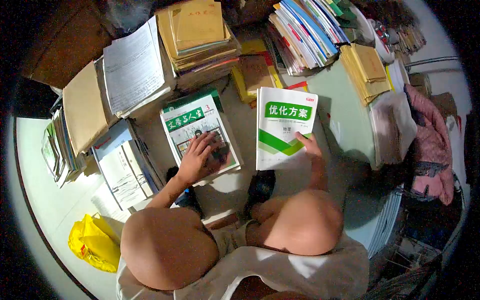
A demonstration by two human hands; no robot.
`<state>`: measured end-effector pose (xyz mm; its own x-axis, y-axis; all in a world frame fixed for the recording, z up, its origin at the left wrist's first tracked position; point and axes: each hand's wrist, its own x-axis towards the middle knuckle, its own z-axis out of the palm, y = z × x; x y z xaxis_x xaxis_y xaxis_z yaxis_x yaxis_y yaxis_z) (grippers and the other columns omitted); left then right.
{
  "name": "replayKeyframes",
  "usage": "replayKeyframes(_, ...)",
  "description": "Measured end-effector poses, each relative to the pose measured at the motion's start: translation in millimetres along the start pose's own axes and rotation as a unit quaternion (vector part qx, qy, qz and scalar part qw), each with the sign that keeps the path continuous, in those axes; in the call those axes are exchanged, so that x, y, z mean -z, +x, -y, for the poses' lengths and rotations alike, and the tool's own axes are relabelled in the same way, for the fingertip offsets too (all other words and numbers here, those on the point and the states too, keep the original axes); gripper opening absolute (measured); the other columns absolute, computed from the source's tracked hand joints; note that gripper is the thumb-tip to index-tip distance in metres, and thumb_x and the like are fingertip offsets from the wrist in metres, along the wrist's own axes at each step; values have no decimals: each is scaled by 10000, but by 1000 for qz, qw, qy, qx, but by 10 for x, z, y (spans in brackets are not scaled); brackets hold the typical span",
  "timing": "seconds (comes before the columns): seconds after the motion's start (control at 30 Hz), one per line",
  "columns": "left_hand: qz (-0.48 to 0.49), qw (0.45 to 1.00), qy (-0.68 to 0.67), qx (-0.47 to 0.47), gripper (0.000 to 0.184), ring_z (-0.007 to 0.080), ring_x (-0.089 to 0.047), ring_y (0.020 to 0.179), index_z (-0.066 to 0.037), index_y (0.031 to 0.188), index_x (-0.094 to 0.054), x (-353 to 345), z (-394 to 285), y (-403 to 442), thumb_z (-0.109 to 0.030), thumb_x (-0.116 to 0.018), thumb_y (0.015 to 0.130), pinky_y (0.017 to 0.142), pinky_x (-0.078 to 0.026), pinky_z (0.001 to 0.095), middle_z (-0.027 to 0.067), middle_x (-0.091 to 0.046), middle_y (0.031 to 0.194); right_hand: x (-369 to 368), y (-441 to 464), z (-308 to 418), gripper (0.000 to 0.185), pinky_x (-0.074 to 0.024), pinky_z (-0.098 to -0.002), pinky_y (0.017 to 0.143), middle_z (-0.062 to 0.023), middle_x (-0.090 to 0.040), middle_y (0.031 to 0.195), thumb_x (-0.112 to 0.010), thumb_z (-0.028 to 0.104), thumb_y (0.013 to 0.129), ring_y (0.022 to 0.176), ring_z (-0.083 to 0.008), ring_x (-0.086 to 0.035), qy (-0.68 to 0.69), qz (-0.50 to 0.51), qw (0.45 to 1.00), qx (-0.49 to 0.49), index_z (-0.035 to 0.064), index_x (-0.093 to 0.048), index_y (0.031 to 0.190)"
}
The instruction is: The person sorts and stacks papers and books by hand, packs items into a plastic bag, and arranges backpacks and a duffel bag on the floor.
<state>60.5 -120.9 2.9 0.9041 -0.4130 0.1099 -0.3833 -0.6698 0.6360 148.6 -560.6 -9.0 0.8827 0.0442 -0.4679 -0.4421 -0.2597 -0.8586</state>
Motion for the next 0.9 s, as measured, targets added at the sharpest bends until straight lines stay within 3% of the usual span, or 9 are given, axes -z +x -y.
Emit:
replayKeyframes(0.07, 3, 999, 53, 6, 575, 338, -312, 1360, -150, 1301, -488, -65, 12, -18, -275, -693, 779, 1110, -243, 515, 95, -361, 1462, 31, -50, 82, 512, -340, -328, 978, -54, -630, 1119, -727, 385, 812, 1111, -156, -518, 16, 38, 993, -110, 37, -608, 1168)
replayKeyframes(0.17, 11, 998, 60, 20, 581, 337, -308, 1362, -159, 1307, -487, -80, 21, -12, -280, -686, 774, 1117, -233, 508, 95, -359, 1463, 242, 248, -441, 491, -368, -330, 946, -41, -642, 1071, -733, 375, 808, 1044, -160, -551, -17, 73, 978, -195, 47, -621, 1157)
replayKeyframes(0.3, -5, 999, 40, 7, 612, 342, -313, 1358, -148, 1295, -496, -133, 71, -2, -225, -712, 728, 1111, -248, 508, 94, -363, 1459, -11, 163, -310, 382, -433, -297, 842, -43, -661, 990, -694, 320, 849, 902, -172, -595, 17, 106, 985, -134, 51, -647, 1115)
replayKeyframes(0.4, 3, 999, 47, 14, 568, 347, -322, 1351, -133, 1268, -505, -132, 56, -21, -192, -699, 737, 1106, -259, 509, 102, -372, 1451, -35, 401, -634, 371, -440, -284, 868, -51, -659, 1037, -670, 276, 869, 965, -166, -596, 51, 106, 971, -208, 34, -633, 1147)
replayKeyframes(0.5, 1, 998, 63, 10, 528, 348, -330, 1347, -113, 1261, -500, -142, 51, 0, -187, -670, 766, 1105, -260, 512, 113, -372, 1450, -23, 341, -547, 383, -437, -285, 894, -62, -647, 1092, -670, 229, 867, 1020, -165, -589, -107, 167, 976, -89, 30, -612, 1189)
replayKeyframes(0.6, -7, 999, 46, 1, 526, 345, -331, 1347, -106, 1267, -495, -125, 26, 9, -202, -662, 777, 1105, -258, 513, 116, -368, 1453, -68, 538, -752, 390, -431, -300, 929, -75, -629, 1143, -671, 206, 866, 1065, -171, -576, 70, 161, 968, -179, 25, -601, 1205)
replayKeyframes(0.8, 5, 997, 69, 26, 536, 341, -336, 1344, -117, 1287, -491, -138, 30, -4, -220, -661, 789, 1118, -240, 515, 112, -372, 1452, -38, 881, -1279, 448, -433, -307, 948, -69, -612, 1174, -697, 202, 853, 1079, -184, -574, 65, 258, 964, 1, 26, -564, 1243)
replayKeyframes(0.87, 3, 998, 60, 24, 523, 341, -337, 1342, -116, 1285, -493, -132, 27, 3, -231, -653, 800, 1123, -233, 517, 112, -376, 1448, -209, 684, -810, 463, -465, -305, 897, -74, -620, 1157, -711, 209, 842, 1032, -186, -595, 178, 186, 949, -182, 28, -558, 1240)
replayKeyframes(0.9, 3, 998, 61, 23, 523, 341, -337, 1342, -116, 1285, -493, -140, 38, 1, -231, -653, 800, 1123, -233, 517, 112, -376, 1448, -222, 689, -772, 463, -465, -305, 897, -74, -620, 1157, -711, 209, 842, 1032, -186, -595, 178, 186, 949, -181, 28, -558, 1240)
